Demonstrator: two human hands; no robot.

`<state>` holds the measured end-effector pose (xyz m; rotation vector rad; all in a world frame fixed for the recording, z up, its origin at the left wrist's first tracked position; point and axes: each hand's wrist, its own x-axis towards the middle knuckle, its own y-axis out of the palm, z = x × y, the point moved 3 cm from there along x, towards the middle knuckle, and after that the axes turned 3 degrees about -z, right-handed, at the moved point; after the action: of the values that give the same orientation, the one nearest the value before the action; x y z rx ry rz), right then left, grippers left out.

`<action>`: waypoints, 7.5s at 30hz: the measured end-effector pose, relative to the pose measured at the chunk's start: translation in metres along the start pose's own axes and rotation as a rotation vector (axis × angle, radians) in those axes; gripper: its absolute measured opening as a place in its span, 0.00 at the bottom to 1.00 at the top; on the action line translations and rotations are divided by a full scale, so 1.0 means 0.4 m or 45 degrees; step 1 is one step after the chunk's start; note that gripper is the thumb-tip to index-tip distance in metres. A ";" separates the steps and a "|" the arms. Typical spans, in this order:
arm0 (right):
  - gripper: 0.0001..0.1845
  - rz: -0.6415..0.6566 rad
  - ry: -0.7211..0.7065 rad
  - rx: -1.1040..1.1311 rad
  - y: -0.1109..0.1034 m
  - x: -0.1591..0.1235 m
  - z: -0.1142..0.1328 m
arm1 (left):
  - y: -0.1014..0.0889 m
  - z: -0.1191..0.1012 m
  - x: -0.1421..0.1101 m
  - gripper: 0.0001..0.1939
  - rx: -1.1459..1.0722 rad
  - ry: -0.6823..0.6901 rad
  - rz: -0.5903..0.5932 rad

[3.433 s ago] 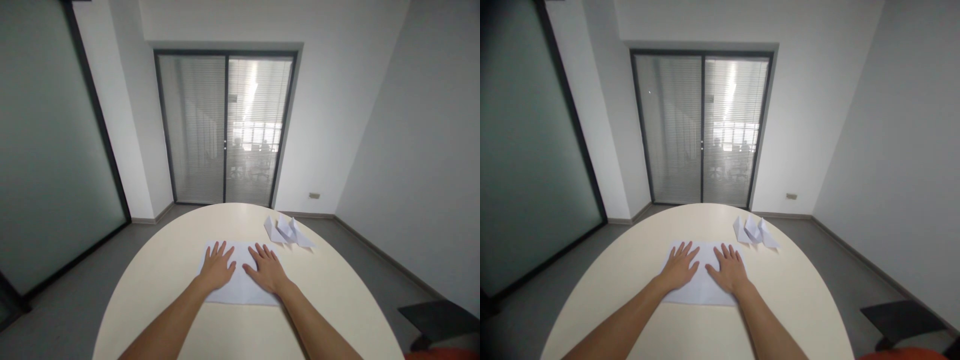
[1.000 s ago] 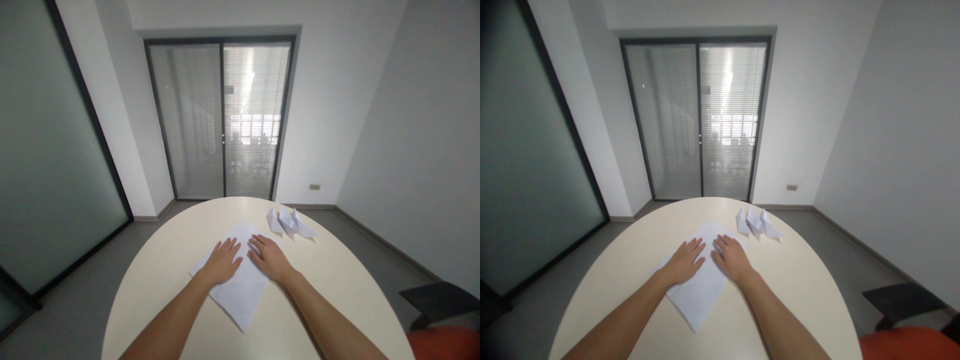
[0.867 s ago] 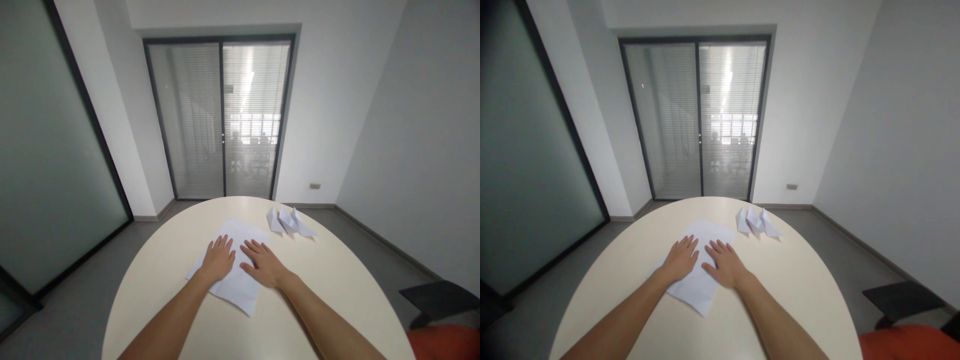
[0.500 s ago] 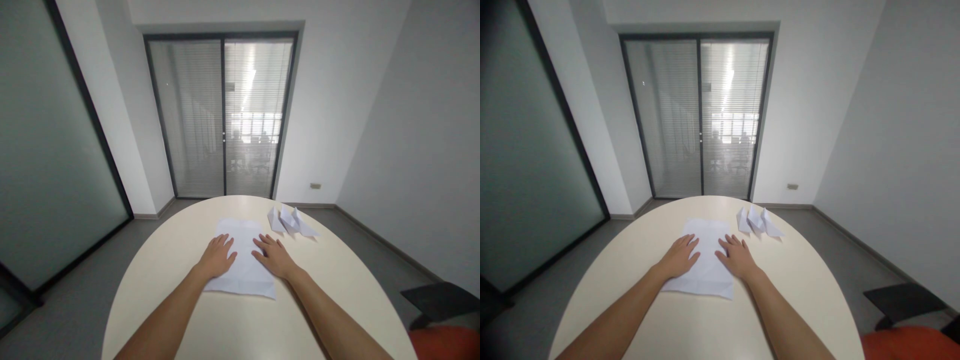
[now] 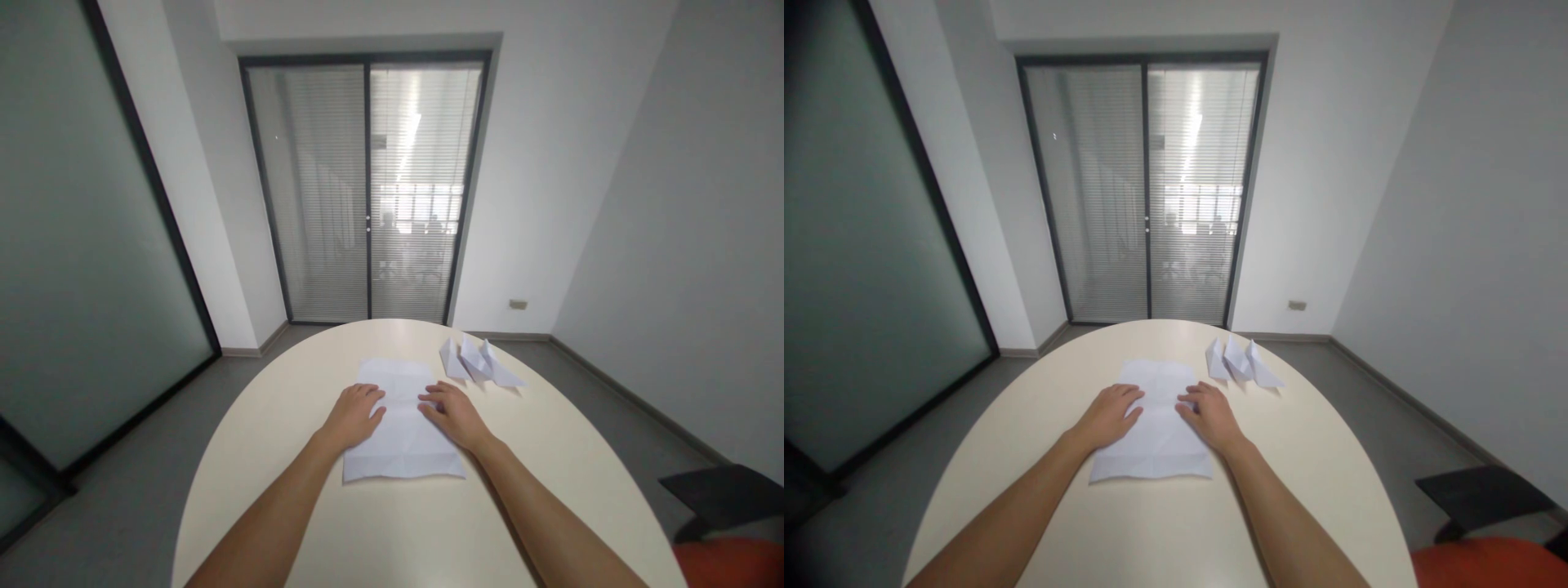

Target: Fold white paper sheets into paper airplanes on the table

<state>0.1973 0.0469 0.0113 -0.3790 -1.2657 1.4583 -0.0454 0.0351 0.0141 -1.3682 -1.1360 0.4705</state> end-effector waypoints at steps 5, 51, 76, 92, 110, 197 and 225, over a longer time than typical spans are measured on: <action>0.22 0.065 -0.114 0.129 -0.022 -0.005 0.005 | -0.023 0.001 -0.001 0.17 -0.090 0.028 -0.013; 0.21 0.074 0.042 -0.051 -0.103 -0.027 0.062 | -0.008 -0.058 -0.026 0.30 -0.169 0.127 0.274; 0.43 0.382 0.128 -0.202 0.018 -0.033 0.079 | 0.034 -0.120 0.001 0.34 0.064 -0.094 0.414; 0.31 0.164 0.096 -0.235 0.008 -0.019 0.085 | 0.041 -0.113 0.001 0.27 0.067 -0.130 0.171; 0.31 0.122 0.044 -0.244 0.014 -0.020 0.074 | 0.053 -0.101 0.007 0.27 0.025 -0.142 0.146; 0.44 0.419 -0.103 -0.024 -0.005 -0.057 0.071 | 0.043 -0.084 0.012 0.20 -0.050 -0.175 -0.038; 0.44 0.383 -0.013 -0.014 -0.016 -0.052 0.030 | 0.021 -0.104 -0.011 0.31 -0.166 -0.013 0.187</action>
<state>0.1981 0.0222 0.0129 -0.5905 -1.2642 1.7073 -0.0097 0.0118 0.0123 -1.5712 -1.0947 0.5168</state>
